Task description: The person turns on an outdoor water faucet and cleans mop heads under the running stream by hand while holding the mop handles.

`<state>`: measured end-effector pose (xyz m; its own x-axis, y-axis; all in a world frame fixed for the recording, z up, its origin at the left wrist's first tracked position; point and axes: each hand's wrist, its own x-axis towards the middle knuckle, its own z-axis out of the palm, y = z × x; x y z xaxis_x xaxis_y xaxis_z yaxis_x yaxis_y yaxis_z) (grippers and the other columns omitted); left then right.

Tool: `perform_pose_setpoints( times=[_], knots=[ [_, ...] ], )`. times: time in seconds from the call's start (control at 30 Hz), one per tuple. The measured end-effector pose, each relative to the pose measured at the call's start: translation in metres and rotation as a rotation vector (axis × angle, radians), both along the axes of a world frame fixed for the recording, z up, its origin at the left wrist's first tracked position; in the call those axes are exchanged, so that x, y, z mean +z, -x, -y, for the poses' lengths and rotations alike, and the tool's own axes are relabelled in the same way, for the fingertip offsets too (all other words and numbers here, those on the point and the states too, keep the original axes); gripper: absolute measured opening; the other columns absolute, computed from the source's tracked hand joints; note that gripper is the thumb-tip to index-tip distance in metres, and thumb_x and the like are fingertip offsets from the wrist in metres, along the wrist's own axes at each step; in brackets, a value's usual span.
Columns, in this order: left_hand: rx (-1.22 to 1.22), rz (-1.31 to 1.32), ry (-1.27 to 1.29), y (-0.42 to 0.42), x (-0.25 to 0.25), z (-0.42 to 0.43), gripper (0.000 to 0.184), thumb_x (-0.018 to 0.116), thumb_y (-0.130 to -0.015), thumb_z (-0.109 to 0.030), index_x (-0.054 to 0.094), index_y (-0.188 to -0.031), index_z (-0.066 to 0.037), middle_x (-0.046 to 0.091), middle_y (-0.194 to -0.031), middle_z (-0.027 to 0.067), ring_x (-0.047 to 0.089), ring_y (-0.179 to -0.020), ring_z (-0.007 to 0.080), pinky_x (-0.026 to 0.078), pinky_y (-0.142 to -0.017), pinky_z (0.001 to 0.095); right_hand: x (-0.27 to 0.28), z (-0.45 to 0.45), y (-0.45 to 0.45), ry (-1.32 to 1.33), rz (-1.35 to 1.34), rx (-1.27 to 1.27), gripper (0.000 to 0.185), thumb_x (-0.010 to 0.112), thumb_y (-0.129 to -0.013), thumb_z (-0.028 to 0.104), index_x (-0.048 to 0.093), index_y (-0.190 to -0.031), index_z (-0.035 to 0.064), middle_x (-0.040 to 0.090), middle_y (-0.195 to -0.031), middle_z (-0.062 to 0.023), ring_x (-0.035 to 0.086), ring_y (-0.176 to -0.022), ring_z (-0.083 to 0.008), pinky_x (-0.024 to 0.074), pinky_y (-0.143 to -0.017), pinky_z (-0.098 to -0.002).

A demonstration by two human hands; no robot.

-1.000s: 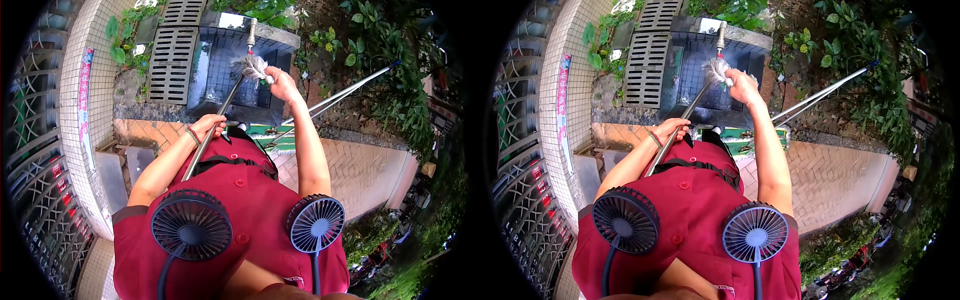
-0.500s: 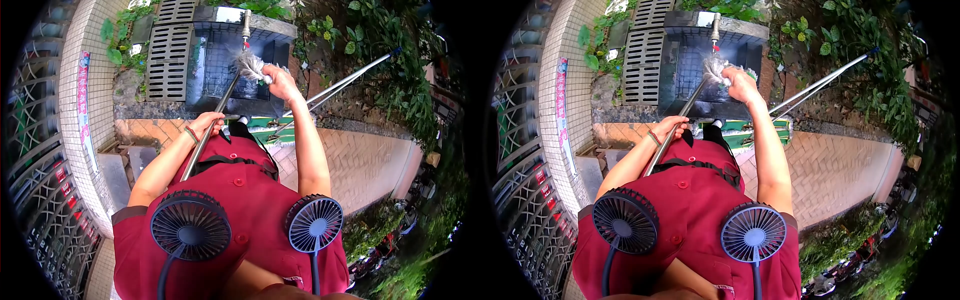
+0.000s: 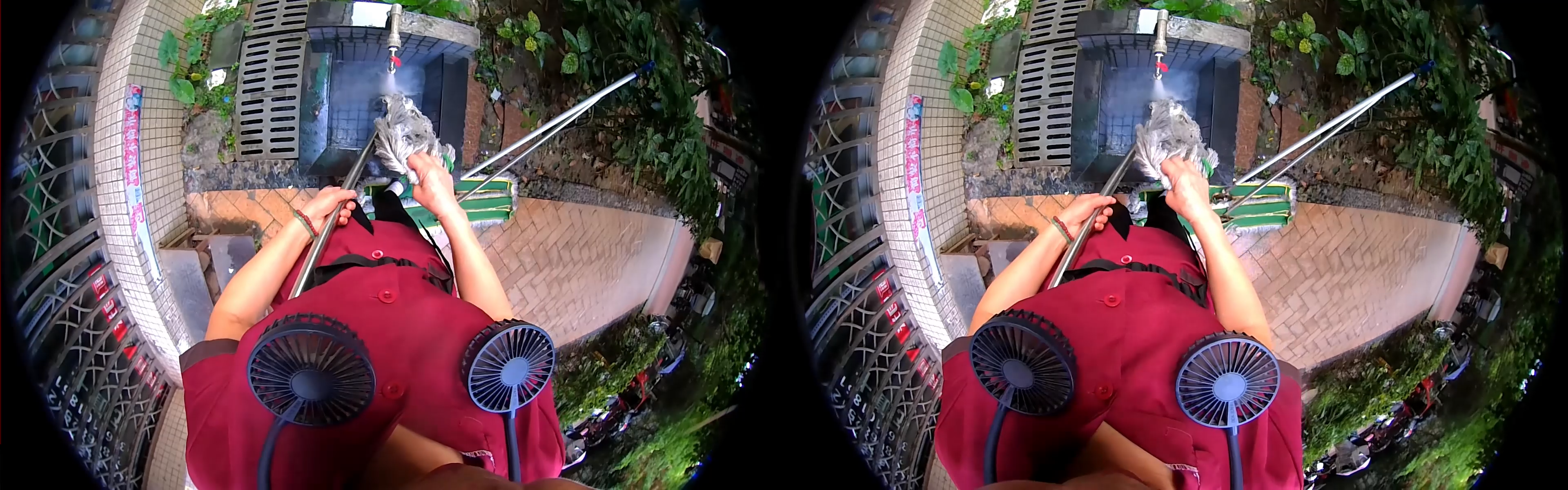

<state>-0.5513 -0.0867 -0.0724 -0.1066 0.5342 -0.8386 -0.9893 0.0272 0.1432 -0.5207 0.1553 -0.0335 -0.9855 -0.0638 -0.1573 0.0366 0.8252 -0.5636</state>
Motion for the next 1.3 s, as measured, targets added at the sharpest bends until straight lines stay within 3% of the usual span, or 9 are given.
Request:
perform_pose_setpoints(
  times=[0.33,0.43,0.5,0.57,0.77,0.97,1.0,1.13,1.3],
  knots=[
    [-0.333,-0.251,0.121,-0.021,-0.016,0.035,0.015,0.053,-0.085,-0.019,0.042,-0.087,-0.009,0.046,-0.060,-0.0003,0.043,-0.040,0.0069,0.036,-0.034,0.0208,-0.014,0.031,-0.034,0.010,-0.033,0.027,0.032,0.051,-0.057,-0.006,0.053,-0.086,0.0077,0.052,-0.085,-0.0094,0.050,-0.085,-0.0321,0.0446,-0.070,-0.0412],
    [-0.546,-0.372,0.241,-0.049,-0.057,0.070,0.020,0.053,-0.083,-0.013,0.044,-0.100,-0.007,0.049,-0.061,0.0026,0.044,-0.038,0.0101,0.038,-0.032,0.0239,-0.032,0.044,-0.059,-0.021,-0.009,0.123,0.031,0.055,-0.059,-0.003,0.053,-0.088,0.0079,0.052,-0.086,-0.0081,0.051,-0.083,-0.0296,0.0458,-0.066,-0.0396],
    [-0.660,-0.618,0.377,-0.068,-0.083,0.092,0.031,0.058,-0.076,-0.014,0.049,-0.104,-0.004,0.049,-0.064,0.0029,0.050,-0.052,0.0120,0.042,-0.047,0.0274,-0.043,0.052,-0.078,-0.037,-0.026,0.157,0.029,0.055,-0.061,-0.001,0.053,-0.089,0.0083,0.052,-0.086,-0.0075,0.051,-0.082,-0.0284,0.0462,-0.065,-0.0390],
    [-0.615,-0.831,0.329,-0.082,-0.107,0.105,0.023,0.060,-0.078,-0.019,0.053,-0.095,-0.004,0.051,-0.071,-0.0005,0.046,-0.065,0.0095,0.042,-0.058,0.0261,-0.049,0.053,-0.090,-0.031,-0.024,0.141,0.030,0.055,-0.062,-0.001,0.054,-0.090,0.0087,0.052,-0.086,-0.0072,0.052,-0.082,-0.0284,0.0463,-0.065,-0.0387],
    [-0.657,-0.912,0.326,-0.075,-0.103,0.095,0.032,0.061,-0.077,-0.019,0.053,-0.104,-0.002,0.052,-0.076,-0.0004,0.046,-0.070,0.0105,0.043,-0.062,0.0263,-0.038,0.037,-0.100,-0.062,0.039,0.049,0.032,0.053,-0.062,-0.003,0.054,-0.091,0.0102,0.052,-0.088,-0.0064,0.051,-0.083,-0.0299,0.0460,-0.068,-0.0379],
    [-0.690,-0.832,0.239,-0.062,-0.080,0.116,0.038,0.064,-0.077,-0.020,0.052,-0.108,-0.001,0.055,-0.083,0.0012,0.049,-0.074,0.0096,0.043,-0.063,0.0256,-0.003,0.028,-0.101,-0.086,0.026,0.055,0.028,0.054,-0.062,-0.002,0.054,-0.087,0.0098,0.052,-0.084,-0.0066,0.052,-0.079,-0.0298,0.0464,-0.064,-0.0386],
    [-0.800,-0.604,0.247,-0.052,-0.052,0.112,0.040,0.064,-0.077,-0.019,0.052,-0.110,0.000,0.058,-0.088,0.0027,0.051,-0.077,0.0096,0.044,-0.066,0.0251,0.004,0.029,-0.101,-0.075,0.037,0.067,0.028,0.054,-0.062,-0.002,0.054,-0.087,0.0099,0.052,-0.083,-0.0067,0.052,-0.079,-0.0294,0.0465,-0.064,-0.0390],
    [-0.535,-0.351,0.199,-0.069,-0.026,0.119,0.037,0.065,-0.078,-0.017,0.054,-0.110,0.000,0.060,-0.093,0.0025,0.054,-0.082,0.0086,0.046,-0.068,0.0252,0.023,0.037,-0.099,0.012,0.051,0.079,0.028,0.055,-0.061,-0.002,0.053,-0.086,0.0093,0.052,-0.083,-0.0077,0.052,-0.081,-0.0289,0.0465,-0.063,-0.0403],
    [-0.402,-0.377,0.156,-0.066,-0.010,0.097,0.035,0.065,-0.077,-0.016,0.056,-0.107,-0.001,0.061,-0.087,0.0008,0.054,-0.075,0.0074,0.045,-0.063,0.0229,0.038,0.030,-0.064,-0.013,-0.071,-0.060,0.028,0.046,-0.059,-0.007,0.051,-0.083,0.0061,0.053,-0.081,-0.0111,0.052,-0.083,-0.0338,0.0448,-0.065,-0.0422]
  ],
)
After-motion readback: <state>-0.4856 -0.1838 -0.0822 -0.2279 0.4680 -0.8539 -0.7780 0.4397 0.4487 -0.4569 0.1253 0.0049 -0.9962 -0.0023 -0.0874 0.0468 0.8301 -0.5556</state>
